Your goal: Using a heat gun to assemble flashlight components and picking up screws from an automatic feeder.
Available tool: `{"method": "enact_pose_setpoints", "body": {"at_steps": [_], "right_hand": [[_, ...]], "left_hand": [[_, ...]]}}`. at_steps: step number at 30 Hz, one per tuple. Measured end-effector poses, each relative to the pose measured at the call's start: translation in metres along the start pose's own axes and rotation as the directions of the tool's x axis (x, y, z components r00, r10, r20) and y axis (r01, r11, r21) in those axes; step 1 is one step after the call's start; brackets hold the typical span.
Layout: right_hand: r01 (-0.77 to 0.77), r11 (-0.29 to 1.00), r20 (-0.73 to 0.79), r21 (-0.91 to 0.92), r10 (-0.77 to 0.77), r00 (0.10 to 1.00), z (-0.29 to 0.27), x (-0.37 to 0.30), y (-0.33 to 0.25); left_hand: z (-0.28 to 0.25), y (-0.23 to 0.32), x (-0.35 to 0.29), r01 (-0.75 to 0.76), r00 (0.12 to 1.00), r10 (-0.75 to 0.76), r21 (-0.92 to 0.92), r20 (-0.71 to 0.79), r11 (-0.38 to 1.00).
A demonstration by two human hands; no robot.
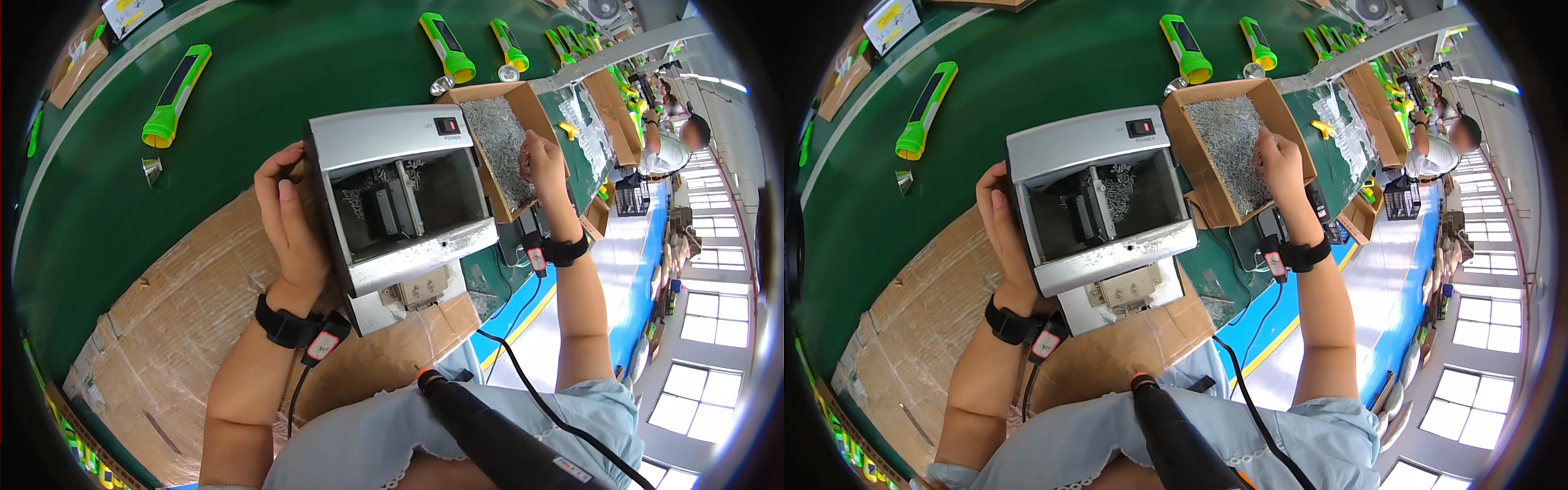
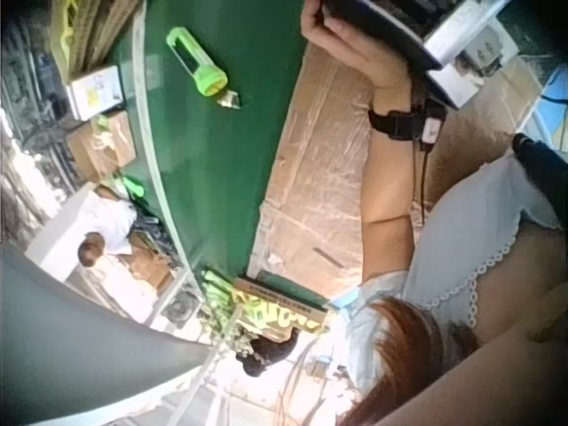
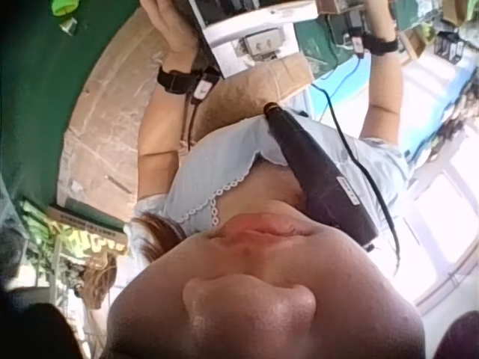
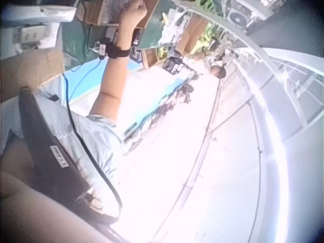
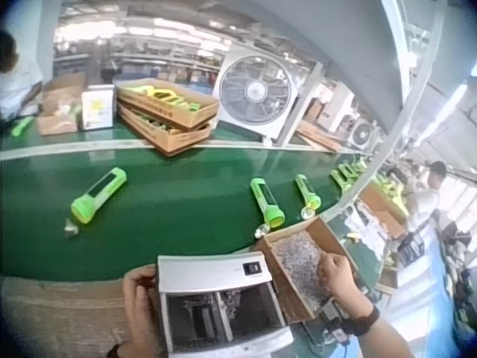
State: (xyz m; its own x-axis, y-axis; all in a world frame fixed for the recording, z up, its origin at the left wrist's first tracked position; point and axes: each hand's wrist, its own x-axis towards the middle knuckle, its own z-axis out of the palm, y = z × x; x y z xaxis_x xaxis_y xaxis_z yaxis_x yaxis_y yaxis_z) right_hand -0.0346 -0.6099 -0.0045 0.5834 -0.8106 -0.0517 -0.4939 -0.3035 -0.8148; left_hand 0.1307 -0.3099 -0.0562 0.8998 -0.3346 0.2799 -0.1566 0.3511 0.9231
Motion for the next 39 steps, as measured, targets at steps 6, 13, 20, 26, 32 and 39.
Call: {"method": "enact_pose_setpoints", "body": {"at_steps": [6,13,20,26,32,39], "right_hand": [[-0.165,0.59,0.141,0.79,0.086,0.986,0.005,-0.018,-0.055],[-0.384,0.273,0.456,0.882,-0.285,0.843,0.066,-0.066,-0.155],[-0.348,0.455,0.501,0.82,-0.275,0.82,0.097,-0.082,-0.183],[-0.148,0.691,0.445,0.708,-0.273,0.853,0.111,-0.093,-0.188],[-0.087,0.715,0.459,0.693,-0.345,0.819,0.11,-0.095,-0.182],[0.081,0.641,0.382,0.764,-0.549,0.743,0.111,-0.097,-0.171]], "left_hand": [[0.003,0.012,0.001,0.049,0.999,-0.049,-0.035,0.012,0.998],[0.004,0.008,0.0,0.082,0.997,-0.08,-0.196,0.022,0.977],[0.001,0.002,0.001,0.04,0.999,-0.041,-0.127,-0.006,0.991],[0.0,0.002,0.0,0.058,0.998,-0.061,-0.154,-0.015,0.986],[-0.003,-0.004,0.0,0.044,0.999,-0.042,-0.17,0.014,0.984],[0.0,-0.001,-0.001,0.06,0.998,-0.057,-0.242,0.018,0.968]]}}
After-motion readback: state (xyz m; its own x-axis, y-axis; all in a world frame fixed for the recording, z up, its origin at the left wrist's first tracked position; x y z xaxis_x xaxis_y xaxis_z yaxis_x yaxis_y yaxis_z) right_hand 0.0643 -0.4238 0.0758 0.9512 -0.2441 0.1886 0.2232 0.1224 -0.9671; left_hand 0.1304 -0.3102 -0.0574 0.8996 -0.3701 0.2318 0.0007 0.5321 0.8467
